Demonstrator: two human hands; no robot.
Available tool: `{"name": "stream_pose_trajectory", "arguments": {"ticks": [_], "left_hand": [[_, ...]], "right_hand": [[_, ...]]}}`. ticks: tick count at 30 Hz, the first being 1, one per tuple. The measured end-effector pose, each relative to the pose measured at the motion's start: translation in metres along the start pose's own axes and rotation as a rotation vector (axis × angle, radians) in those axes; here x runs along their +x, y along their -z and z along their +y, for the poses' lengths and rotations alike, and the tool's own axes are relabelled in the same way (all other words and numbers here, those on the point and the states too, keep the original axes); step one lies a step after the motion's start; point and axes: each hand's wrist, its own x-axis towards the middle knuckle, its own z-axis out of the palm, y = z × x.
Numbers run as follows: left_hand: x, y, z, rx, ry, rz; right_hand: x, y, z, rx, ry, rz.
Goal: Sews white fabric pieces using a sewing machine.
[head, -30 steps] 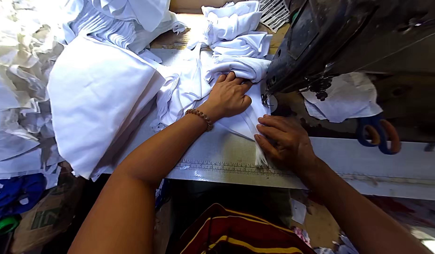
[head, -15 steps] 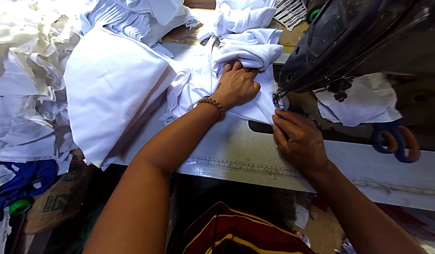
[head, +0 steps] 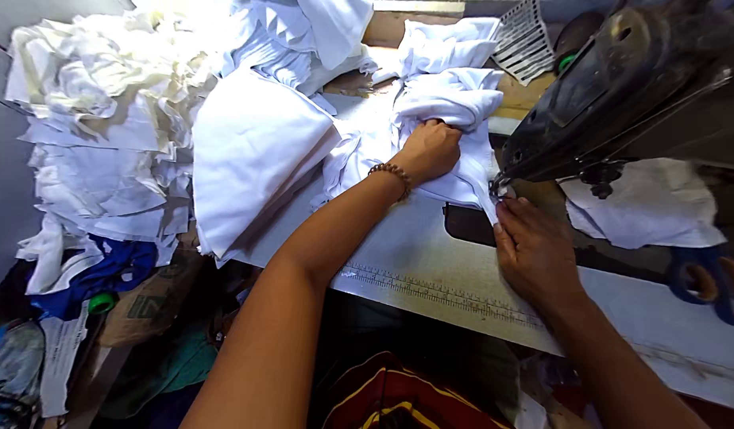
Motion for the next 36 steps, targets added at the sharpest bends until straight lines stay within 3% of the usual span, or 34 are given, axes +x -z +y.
{"name": "stream_pose_trajectory", "arguments": {"ticks": [2, 5, 9, 13, 16, 20, 22, 27, 30, 33, 34, 36], "left_hand": [[-0.034, 0.028, 0.012, -0.096, 0.039, 0.083], [-0.084, 0.055, 0.010, -0.031, 0.256, 0.197], [-0.112, 0.039, -0.030, 0.050, 0.492, 0.097], [-0.131, 0.034, -0.036, -0.078, 0.372, 0.108], [-0.154, 0.044, -0.037, -0.328, 0.283, 0.235], [-0.178, 0.069, -0.025, -0.762, 0.160, 0.397], [-0.181, 0.085, -0.013, -0.865, 0.102, 0.433], [-0.197, 0.129, 0.027, -1.084, -0.163, 0.491], [-0.210, 0.131, 0.038, -1.230, -0.194, 0.558], [-0.219, 0.093, 0.028, -1.187, 0.055, 0.494], [-0.218, 0.073, 0.023, -1.153, 0.173, 0.400], [-0.213, 0.035, 0.016, -0.990, 0.342, 0.142]], "right_hand": [[0.001, 0.000, 0.001, 0.004, 0.007, 0.010], [0.003, -0.001, 0.002, -0.003, 0.015, 0.008], [0.002, -0.001, 0.003, 0.013, 0.012, 0.008], [-0.005, 0.001, 0.002, 0.050, 0.029, 0.135], [-0.010, 0.011, -0.015, 0.082, 0.158, 0.308], [-0.002, 0.011, -0.068, 0.432, 0.281, 0.199], [0.014, 0.003, -0.092, 0.540, 0.238, 0.151], [0.056, 0.004, -0.116, 1.002, -0.145, 0.144], [0.045, 0.017, -0.106, 1.368, -0.103, 0.151], [0.018, 0.043, -0.067, 1.272, -0.088, -0.074], [0.012, 0.050, -0.052, 1.140, -0.159, -0.170], [0.004, 0.056, -0.028, 0.596, -0.283, -0.348]]}}
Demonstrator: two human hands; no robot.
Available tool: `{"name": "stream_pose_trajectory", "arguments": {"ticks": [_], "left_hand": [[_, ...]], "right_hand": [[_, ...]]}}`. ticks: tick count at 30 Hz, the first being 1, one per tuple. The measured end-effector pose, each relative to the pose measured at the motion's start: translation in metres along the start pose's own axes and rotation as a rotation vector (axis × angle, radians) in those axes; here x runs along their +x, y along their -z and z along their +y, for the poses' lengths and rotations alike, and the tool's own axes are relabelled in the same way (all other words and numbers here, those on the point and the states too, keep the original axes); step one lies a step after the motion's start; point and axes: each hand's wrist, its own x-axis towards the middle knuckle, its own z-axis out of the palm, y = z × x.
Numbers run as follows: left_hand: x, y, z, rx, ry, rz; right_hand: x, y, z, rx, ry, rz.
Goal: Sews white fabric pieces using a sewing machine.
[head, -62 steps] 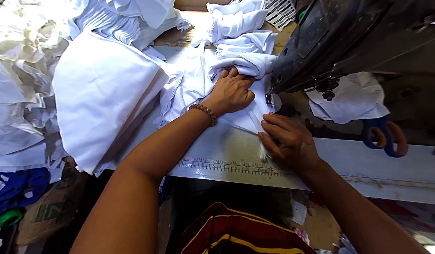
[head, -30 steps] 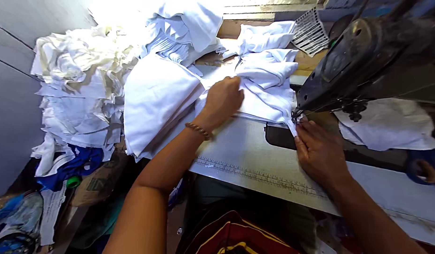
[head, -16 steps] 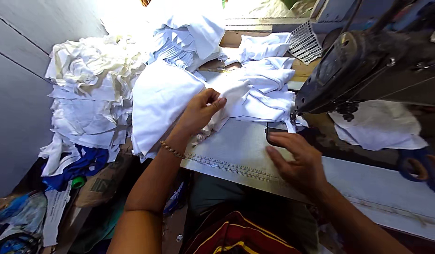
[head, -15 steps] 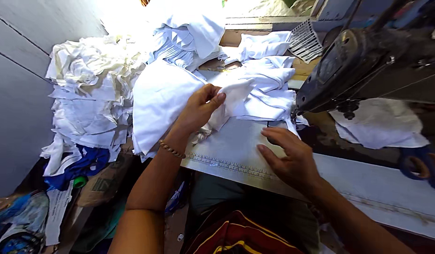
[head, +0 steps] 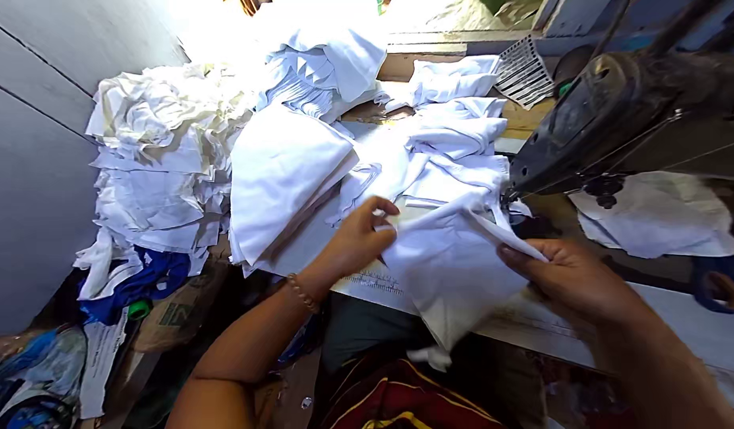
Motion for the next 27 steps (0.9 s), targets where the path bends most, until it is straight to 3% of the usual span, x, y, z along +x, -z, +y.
{"name": "stream_pose_trajectory", "arguments": {"ticks": [2, 4, 6, 8, 12, 16, 20, 23, 27], "left_hand": [[0.004, -0.015, -0.012, 0.278, 0.050, -0.123], [0.007, -0.018, -0.005, 0.574, -0.094, -0.089], [0.021, -0.011, 0.005, 0.802, -0.236, 0.061], [0.046, 0.003, 0.011, 0.932, -0.295, 0.168], [0.097, 0.012, 0.002, 1.052, -0.204, 0.048], [0.110, 0.007, -0.006, 1.202, -0.182, 0.027], [0.113, 0.028, -0.006, 1.103, -0.240, -0.009], [0.109, 0.035, -0.003, 1.031, -0.238, -0.054], [0.101, 0.021, 0.001, 1.169, -0.213, -0.090]], "right_hand": [[-0.006, 0.002, 0.009, -0.491, -0.078, 0.090], [-0.015, -0.007, 0.014, -0.711, 0.095, 0.331], [-0.018, -0.022, 0.006, -0.741, 0.318, 0.462], [-0.019, -0.048, -0.003, -0.643, 0.414, 0.379], [-0.005, -0.092, 0.017, -0.598, 0.537, 0.121], [0.000, -0.068, 0.034, -0.594, 0.674, -0.025], [-0.004, -0.036, 0.045, -0.455, 0.671, -0.139], [-0.005, -0.023, 0.044, -0.375, 0.642, -0.145], [-0.002, -0.021, 0.041, -0.372, 0.635, -0.127]]}}
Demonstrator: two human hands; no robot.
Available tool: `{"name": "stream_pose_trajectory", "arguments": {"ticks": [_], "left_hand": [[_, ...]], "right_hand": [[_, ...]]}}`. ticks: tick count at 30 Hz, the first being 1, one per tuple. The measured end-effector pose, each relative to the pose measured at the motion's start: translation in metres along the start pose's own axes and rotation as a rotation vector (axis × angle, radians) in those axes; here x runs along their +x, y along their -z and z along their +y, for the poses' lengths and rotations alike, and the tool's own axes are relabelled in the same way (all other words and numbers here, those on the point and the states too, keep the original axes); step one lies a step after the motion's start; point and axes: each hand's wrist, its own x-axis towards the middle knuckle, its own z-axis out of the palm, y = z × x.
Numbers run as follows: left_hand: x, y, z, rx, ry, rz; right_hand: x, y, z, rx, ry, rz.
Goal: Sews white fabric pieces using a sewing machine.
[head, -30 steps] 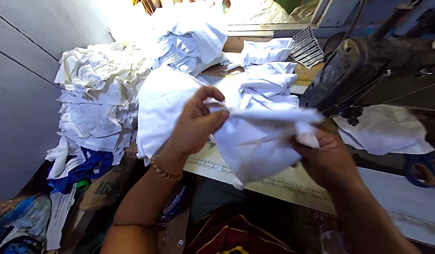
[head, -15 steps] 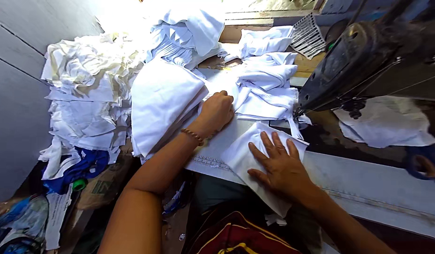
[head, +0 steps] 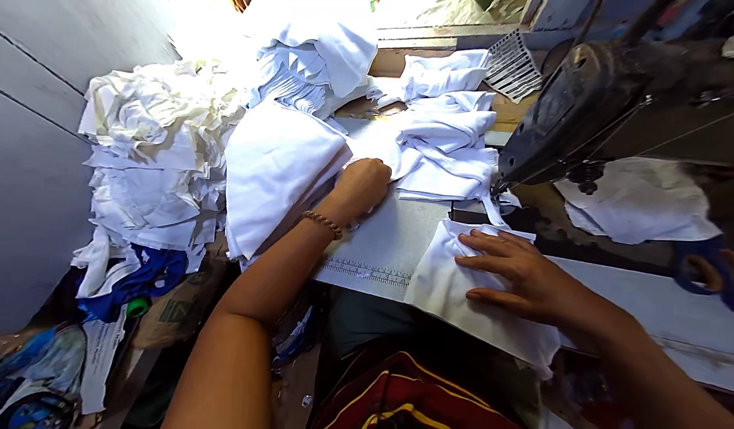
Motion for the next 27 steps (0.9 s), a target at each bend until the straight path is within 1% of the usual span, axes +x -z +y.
{"name": "stream_pose_trajectory", "arguments": {"ticks": [3, 5, 6, 8, 10, 12, 14, 15, 16, 17, 19, 20, 22, 25, 27], "left_hand": [[0.005, 0.006, -0.013, -0.116, -0.008, 0.049], [0.009, 0.011, -0.022, -0.212, 0.029, 0.079], [0.008, 0.011, -0.022, -0.235, 0.063, 0.133], [0.002, 0.017, -0.016, -0.254, 0.132, 0.315], [-0.010, 0.039, -0.007, -0.309, 0.129, 0.520], [-0.026, 0.066, 0.001, -0.520, 0.114, 0.602], [-0.039, 0.083, 0.009, -0.899, 0.048, 0.592], [-0.047, 0.087, 0.016, -1.079, 0.001, 0.548], [-0.055, 0.086, 0.025, -1.206, -0.041, 0.490], [-0.063, 0.082, 0.035, -1.289, -0.077, 0.427], [-0.075, 0.066, 0.050, -1.437, -0.125, 0.326], [-0.076, 0.056, 0.052, -1.531, -0.131, 0.296], [-0.078, 0.039, 0.049, -1.693, -0.126, 0.245], [-0.084, 0.019, 0.055, -1.911, -0.045, 0.259], [-0.088, 0.012, 0.060, -2.024, -0.021, 0.309]], "right_hand": [[0.002, 0.000, -0.002, 0.003, -0.012, 0.002], [0.003, -0.001, -0.005, -0.012, -0.034, 0.012], [0.005, -0.002, -0.007, -0.030, -0.041, 0.039], [0.014, -0.001, -0.014, -0.047, -0.037, 0.139], [0.031, 0.004, -0.026, 0.016, -0.026, 0.245], [0.053, 0.012, -0.044, 0.181, -0.069, 0.324], [0.078, 0.019, -0.067, 0.512, -0.187, 0.381], [0.092, 0.022, -0.080, 0.702, -0.256, 0.409], [0.104, 0.025, -0.091, 0.843, -0.287, 0.440], [0.114, 0.024, -0.099, 0.908, -0.275, 0.481], [0.126, 0.019, -0.107, 0.842, -0.181, 0.564], [0.127, 0.017, -0.108, 0.796, -0.149, 0.566], [0.123, 0.015, -0.106, 0.773, -0.146, 0.501], [0.111, 0.008, -0.094, 0.844, -0.132, 0.402], [0.100, 0.002, -0.085, 0.911, -0.129, 0.398]]}}
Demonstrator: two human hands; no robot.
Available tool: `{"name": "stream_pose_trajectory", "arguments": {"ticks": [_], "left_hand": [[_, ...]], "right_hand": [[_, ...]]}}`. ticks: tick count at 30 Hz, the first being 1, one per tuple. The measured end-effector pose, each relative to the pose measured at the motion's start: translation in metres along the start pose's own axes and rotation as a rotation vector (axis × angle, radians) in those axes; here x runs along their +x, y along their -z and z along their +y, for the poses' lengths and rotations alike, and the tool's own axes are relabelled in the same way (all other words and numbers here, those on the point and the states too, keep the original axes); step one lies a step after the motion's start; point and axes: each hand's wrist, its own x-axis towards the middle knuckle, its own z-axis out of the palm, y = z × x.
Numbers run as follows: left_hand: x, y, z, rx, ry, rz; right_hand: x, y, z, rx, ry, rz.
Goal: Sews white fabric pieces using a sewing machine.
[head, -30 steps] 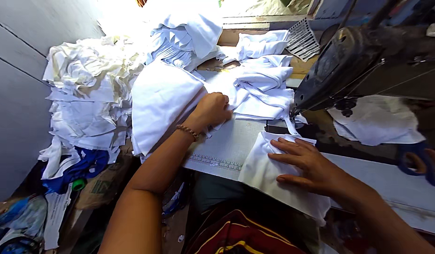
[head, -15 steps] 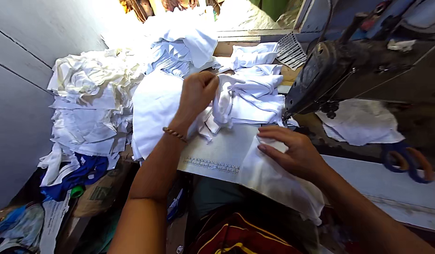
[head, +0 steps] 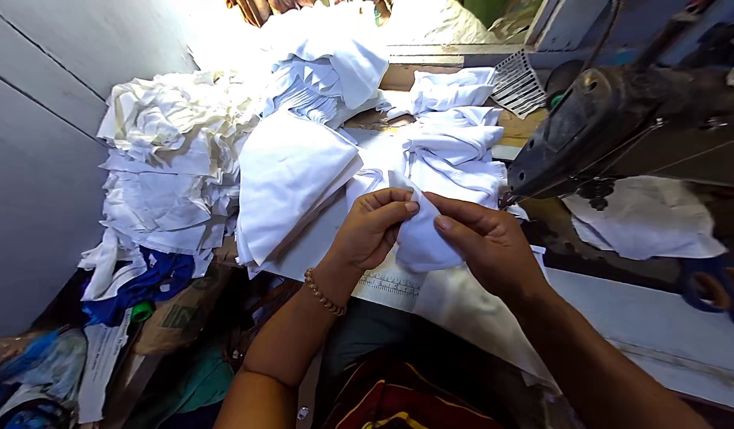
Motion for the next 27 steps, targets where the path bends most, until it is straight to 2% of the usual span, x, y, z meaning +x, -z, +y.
{"name": "stream_pose_trajectory", "arguments": {"ticks": [2, 4, 6, 8, 10, 13, 16, 20, 27], "left_hand": [[-0.002, -0.001, -0.007, -0.013, -0.073, 0.005], [-0.002, -0.002, -0.013, 0.108, -0.158, -0.008], [-0.004, -0.004, -0.018, 0.180, -0.178, -0.010], [-0.005, -0.008, -0.025, 0.192, -0.144, 0.013], [-0.007, -0.009, -0.035, 0.198, -0.103, 0.042], [-0.008, -0.006, -0.051, 0.294, -0.086, 0.086], [-0.013, -0.001, -0.060, 0.333, -0.082, 0.126], [-0.014, 0.003, -0.058, 0.315, -0.013, 0.131], [-0.013, -0.004, -0.047, 0.631, -0.179, 0.065]], "right_hand": [[-0.008, 0.002, 0.006, -0.033, 0.012, 0.146], [-0.014, 0.005, 0.007, -0.345, 0.208, 0.279], [-0.016, 0.010, -0.002, -0.612, 0.386, 0.307], [-0.017, 0.010, -0.014, -0.694, 0.354, 0.237], [-0.018, 0.008, -0.016, -0.654, 0.195, 0.160], [-0.017, 0.008, -0.009, -0.572, -0.019, 0.165], [-0.019, 0.011, 0.000, -0.404, -0.145, 0.145], [-0.026, 0.008, 0.013, -0.200, -0.140, 0.167], [-0.031, -0.001, 0.010, -0.231, -0.109, 0.259]]}}
